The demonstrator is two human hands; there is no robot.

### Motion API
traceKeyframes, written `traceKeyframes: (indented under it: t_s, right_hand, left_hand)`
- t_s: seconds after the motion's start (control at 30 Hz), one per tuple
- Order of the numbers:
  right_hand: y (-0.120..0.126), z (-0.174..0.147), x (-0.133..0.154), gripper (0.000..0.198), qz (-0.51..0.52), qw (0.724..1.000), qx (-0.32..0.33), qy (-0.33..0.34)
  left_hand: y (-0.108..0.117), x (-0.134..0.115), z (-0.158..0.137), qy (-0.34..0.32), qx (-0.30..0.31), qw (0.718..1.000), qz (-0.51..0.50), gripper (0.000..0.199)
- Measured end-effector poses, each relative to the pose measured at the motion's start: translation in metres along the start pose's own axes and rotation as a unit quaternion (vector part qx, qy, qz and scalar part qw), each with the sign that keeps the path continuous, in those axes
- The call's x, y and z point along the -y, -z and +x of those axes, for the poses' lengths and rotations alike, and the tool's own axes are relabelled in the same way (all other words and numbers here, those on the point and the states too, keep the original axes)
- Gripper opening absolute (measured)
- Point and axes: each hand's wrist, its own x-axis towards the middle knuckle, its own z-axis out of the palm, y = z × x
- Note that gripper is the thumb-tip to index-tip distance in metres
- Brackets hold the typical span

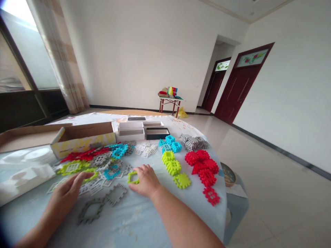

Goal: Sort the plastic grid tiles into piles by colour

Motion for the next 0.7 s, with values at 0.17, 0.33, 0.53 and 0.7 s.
traceKeyframes:
  t_s: [0.17,0.33,0.53,0.7]
  right_hand:
    - [0.013,-0.004,-0.002,0.051,0.004,0.999,0.024,0.040]
    - [0.007,-0.008,0.000,0.056,-0.021,0.999,0.025,-0.003]
    - [0.001,-0.005,0.002,0.043,-0.067,0.997,-0.003,-0.028]
    - [0.025,-0.014,0.000,0.047,-0.078,0.996,-0.025,-0.039]
  left_hand:
    - [-0.001,-0.001,0.002,0.003,-0.010,1.000,-0.002,0.042]
    - [-0.003,0.003,0.003,0.014,0.011,1.000,-0.003,0.042]
    - [0.001,0.001,0.003,0.003,-0.003,1.000,0.013,0.043]
    - [0.000,0.000,0.004,0.032,0.007,0.999,0.018,0.044]
